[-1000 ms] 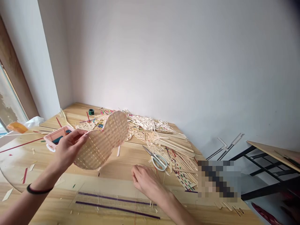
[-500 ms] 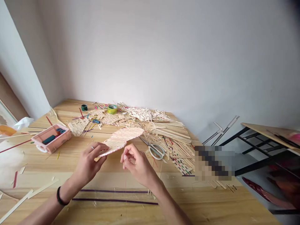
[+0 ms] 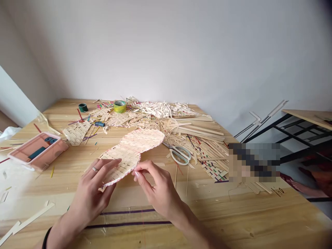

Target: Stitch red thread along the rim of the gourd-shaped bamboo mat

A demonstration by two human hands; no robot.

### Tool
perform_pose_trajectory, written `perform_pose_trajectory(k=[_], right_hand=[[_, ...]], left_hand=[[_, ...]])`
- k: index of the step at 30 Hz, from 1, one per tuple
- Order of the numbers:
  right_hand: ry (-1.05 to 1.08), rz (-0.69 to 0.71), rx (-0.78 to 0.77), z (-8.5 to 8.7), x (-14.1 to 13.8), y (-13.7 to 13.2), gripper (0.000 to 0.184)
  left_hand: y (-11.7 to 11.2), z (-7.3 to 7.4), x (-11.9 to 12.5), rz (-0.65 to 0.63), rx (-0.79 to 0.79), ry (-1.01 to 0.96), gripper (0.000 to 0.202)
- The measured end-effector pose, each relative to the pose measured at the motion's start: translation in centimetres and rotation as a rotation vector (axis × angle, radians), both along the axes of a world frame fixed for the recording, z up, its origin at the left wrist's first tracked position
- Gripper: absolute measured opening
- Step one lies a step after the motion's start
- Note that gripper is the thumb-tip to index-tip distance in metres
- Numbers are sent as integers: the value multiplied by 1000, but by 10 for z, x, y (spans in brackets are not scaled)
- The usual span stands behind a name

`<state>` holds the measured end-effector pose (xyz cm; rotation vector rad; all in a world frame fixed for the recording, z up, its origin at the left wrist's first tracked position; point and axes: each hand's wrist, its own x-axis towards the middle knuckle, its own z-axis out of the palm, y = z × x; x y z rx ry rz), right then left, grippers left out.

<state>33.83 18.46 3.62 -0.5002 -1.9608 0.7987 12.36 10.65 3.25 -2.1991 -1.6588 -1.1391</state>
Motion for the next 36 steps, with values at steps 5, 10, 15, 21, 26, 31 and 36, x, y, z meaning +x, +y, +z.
perform_pose_trajectory(k=[5,10,15,21,26,31,36], right_hand=[[5,-18,29,-2,1,-1,10],[17,-16,107,0,-1,-3,10],[51,-11,147,4,0,-4,9],[27,-60,136,8,3,-5,11],[42,-57,161,6,2,-3,10],[56,-32,150,4,1,-3,10],[51,-57,120,4,1,-2,10]], left_hand=[[-3,-1,4,-57,-66,105,43],[-9,-3,5,-49,-86,134,45],[-13,5,4,-22,-12,67,41],[-15,14,3,47,63,57,31],[-15,14,3,38,63,29,32],[-14,14,1,32,70,1,31],[-14,12,-1,40,92,4,32]])
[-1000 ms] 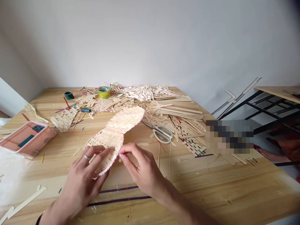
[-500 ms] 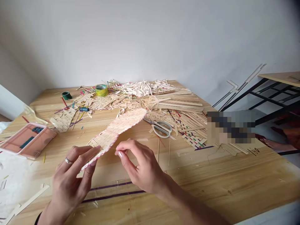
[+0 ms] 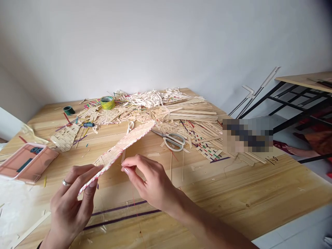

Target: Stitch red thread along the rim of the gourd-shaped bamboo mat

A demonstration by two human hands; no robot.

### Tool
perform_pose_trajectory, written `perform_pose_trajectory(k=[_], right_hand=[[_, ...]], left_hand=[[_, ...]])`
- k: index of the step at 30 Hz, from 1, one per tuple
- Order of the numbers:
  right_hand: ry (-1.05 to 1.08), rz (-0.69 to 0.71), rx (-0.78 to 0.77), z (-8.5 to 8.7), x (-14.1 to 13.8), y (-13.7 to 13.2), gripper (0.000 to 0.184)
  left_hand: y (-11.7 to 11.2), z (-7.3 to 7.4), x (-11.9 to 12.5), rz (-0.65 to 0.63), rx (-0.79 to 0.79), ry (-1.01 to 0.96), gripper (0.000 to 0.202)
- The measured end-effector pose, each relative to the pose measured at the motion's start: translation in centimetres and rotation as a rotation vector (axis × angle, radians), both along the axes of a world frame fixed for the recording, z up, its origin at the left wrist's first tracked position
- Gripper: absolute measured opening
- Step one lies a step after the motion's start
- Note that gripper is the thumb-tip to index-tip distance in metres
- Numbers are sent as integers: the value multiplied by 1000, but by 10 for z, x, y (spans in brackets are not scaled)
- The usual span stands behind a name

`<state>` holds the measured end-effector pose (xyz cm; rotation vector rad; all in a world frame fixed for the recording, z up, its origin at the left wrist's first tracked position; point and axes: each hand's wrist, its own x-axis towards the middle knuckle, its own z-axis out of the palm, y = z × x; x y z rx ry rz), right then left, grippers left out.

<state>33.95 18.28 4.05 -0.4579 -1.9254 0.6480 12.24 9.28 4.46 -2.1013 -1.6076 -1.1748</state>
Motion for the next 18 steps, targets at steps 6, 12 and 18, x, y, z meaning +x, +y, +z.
perform_pose_trajectory(k=[6,12,18], right_hand=[[-1,-6,-14,0,0,1,10],[-2,11,-18,0,0,2,10],[7,25,-7,2,0,0,10]], left_hand=[[-2,-5,-3,4,-26,-30,29],[-2,-5,-3,27,-30,-22,26],[-2,-4,-1,18,-30,-21,28]])
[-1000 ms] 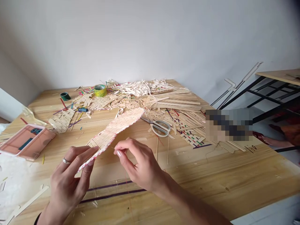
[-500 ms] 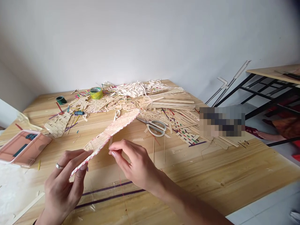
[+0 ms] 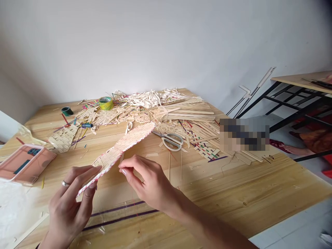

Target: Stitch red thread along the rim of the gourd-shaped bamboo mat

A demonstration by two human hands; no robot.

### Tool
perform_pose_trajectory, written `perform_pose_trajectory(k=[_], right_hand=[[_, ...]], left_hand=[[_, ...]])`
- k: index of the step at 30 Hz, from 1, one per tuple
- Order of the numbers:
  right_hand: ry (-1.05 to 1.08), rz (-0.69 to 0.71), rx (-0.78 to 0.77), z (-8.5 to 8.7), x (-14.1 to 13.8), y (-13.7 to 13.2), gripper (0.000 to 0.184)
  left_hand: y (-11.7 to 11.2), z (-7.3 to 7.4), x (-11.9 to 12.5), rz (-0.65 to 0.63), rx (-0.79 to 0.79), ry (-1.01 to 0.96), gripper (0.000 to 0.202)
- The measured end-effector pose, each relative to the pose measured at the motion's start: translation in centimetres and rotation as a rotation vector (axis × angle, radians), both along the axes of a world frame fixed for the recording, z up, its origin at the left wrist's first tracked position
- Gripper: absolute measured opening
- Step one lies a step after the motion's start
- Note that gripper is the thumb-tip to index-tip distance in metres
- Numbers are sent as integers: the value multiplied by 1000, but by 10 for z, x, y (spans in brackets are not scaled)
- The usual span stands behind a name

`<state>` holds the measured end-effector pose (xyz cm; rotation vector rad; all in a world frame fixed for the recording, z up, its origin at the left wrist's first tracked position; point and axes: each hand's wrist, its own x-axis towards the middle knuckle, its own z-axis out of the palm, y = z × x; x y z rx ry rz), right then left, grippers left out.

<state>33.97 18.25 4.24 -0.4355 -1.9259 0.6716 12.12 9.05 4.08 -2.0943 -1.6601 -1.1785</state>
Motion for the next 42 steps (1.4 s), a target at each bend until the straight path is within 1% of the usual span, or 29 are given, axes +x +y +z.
perform_pose_trajectory(k=[4,7,10,12,14,20,25,28,32,37,42], right_hand=[[-3,46,14,2,0,-4,10],[-9,88,3,1,-1,-7,13],[-12,92,-13,0,-1,-8,13],[-2,83,-23,0,-1,-8,13],[13,71,-22,1,-1,-8,13],[55,57,13,5,0,-7,12],[70,58,10,8,0,-9,12],[69,57,10,10,1,-10,12],[58,72,-27,10,1,-10,13],[38,117,-87,8,-1,-10,13],[49,112,-72,9,-1,-10,12]], left_hand=[[0,-2,0,-2,-3,-4,32],[1,-4,0,-28,7,31,42],[0,-4,1,-54,52,128,57],[-2,-2,3,-40,81,179,64],[-4,1,5,-18,99,184,67],[-6,2,6,6,119,167,66],[-5,3,5,-17,142,242,67],[-5,4,5,-44,130,272,68],[-6,5,5,-47,102,287,68],[-6,6,6,-39,86,289,61],[-5,4,3,-73,61,231,56]])
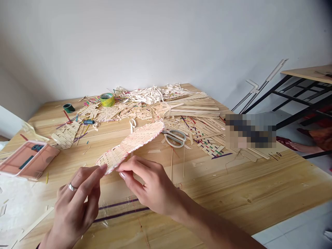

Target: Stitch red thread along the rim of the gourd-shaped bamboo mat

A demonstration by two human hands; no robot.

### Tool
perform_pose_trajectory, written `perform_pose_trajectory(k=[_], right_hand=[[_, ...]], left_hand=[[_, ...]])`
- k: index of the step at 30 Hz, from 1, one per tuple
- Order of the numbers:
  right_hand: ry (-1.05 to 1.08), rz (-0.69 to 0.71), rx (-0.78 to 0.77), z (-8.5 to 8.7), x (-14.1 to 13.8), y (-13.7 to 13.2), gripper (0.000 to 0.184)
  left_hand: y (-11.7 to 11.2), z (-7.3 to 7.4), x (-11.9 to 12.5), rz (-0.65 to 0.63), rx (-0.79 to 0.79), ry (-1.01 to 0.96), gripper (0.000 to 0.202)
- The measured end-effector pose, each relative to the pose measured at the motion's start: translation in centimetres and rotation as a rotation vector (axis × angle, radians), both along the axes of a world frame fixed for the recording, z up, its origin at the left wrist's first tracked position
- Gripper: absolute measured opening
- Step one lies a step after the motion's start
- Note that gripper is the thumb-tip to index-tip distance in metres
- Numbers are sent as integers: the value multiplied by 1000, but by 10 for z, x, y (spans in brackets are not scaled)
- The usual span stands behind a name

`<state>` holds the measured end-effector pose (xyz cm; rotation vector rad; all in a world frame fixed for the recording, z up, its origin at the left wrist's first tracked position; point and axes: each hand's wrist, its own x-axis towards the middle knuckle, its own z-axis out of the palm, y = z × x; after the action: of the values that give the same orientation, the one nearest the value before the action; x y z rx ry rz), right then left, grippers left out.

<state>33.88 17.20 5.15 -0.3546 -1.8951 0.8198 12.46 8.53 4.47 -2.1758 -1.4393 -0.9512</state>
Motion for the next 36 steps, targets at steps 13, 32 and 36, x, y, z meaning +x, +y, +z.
perform_pose_trajectory(k=[13,32,36], right_hand=[[-12,-3,11,1,2,0,12],[-32,-47,8,0,3,2,11],[-22,-68,22,-1,2,3,11]], left_hand=[[1,-1,-2,-13,-7,-44,54],[-6,-15,-4,146,-59,-264,47],[-5,-16,-6,161,-87,-277,43]])
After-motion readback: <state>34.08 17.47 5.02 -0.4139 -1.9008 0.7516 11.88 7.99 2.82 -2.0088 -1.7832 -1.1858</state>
